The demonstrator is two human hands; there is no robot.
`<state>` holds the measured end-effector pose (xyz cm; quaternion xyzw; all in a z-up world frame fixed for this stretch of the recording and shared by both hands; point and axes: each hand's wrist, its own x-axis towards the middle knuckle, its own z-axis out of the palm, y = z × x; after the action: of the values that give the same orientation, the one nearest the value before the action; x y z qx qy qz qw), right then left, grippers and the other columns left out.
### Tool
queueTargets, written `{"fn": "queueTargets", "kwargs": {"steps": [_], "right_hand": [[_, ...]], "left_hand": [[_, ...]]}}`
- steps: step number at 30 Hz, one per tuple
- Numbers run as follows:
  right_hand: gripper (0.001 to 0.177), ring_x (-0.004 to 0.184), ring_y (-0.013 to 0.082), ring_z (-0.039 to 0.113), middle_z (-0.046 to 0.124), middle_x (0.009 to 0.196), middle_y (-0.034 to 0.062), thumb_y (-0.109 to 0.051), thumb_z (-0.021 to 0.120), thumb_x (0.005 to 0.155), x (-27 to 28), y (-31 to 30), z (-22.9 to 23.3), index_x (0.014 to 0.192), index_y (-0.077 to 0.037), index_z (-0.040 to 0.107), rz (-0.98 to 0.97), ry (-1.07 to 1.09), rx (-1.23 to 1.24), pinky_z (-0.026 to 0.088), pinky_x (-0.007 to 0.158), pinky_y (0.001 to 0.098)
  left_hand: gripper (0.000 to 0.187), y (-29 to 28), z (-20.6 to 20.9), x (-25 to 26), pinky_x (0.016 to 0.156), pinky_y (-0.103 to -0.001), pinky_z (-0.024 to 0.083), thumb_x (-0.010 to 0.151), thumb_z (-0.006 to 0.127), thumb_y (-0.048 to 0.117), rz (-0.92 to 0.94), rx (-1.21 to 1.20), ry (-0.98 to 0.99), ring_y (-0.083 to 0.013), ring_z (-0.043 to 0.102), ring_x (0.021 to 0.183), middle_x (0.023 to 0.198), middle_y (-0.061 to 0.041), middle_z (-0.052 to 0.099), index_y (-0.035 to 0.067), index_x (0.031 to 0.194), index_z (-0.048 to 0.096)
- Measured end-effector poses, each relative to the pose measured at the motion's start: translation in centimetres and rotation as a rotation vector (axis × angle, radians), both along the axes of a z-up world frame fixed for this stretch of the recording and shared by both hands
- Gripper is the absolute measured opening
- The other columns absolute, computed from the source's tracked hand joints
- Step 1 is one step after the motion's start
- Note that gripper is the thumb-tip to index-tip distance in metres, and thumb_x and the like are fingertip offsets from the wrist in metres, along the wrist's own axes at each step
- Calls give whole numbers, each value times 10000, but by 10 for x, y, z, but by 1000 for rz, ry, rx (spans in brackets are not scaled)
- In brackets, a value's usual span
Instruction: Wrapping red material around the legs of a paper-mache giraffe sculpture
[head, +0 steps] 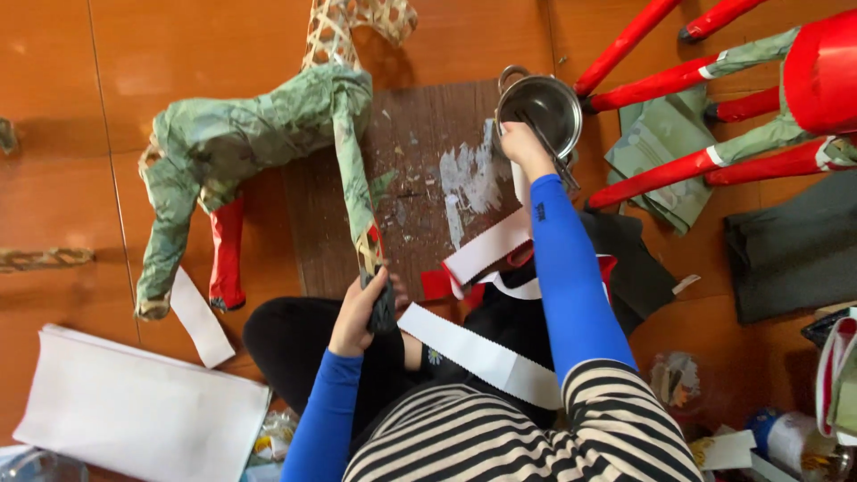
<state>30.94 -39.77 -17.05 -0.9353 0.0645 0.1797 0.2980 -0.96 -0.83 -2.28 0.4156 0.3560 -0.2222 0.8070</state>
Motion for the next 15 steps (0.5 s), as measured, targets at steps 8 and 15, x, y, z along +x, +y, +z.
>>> {"fn": "queueTargets", "kwargs": {"steps": [8, 15], "right_hand": [[599, 1515, 464, 439, 505, 1614, 344, 142, 459, 1051, -146, 67, 187, 1637, 23, 485, 231, -250, 602, 390, 1251, 606], [492, 1579, 409, 429, 540, 1654, 203, 41, 452, 1102, -307, 216, 205, 1545, -55, 643, 429, -646, 674, 316, 1326, 522]], "left_hand": [[462, -5, -22, 4, 572, -523, 698, 1053, 789, 306, 58, -108, -59, -358, 795, 676, 928, -249, 741, 96, 1382, 541], [656, -7, -4, 15, 476, -406, 656, 1059, 645, 584, 148, -111, -101, -286, 756, 575, 764, -209, 697, 99, 1446, 433]]}}
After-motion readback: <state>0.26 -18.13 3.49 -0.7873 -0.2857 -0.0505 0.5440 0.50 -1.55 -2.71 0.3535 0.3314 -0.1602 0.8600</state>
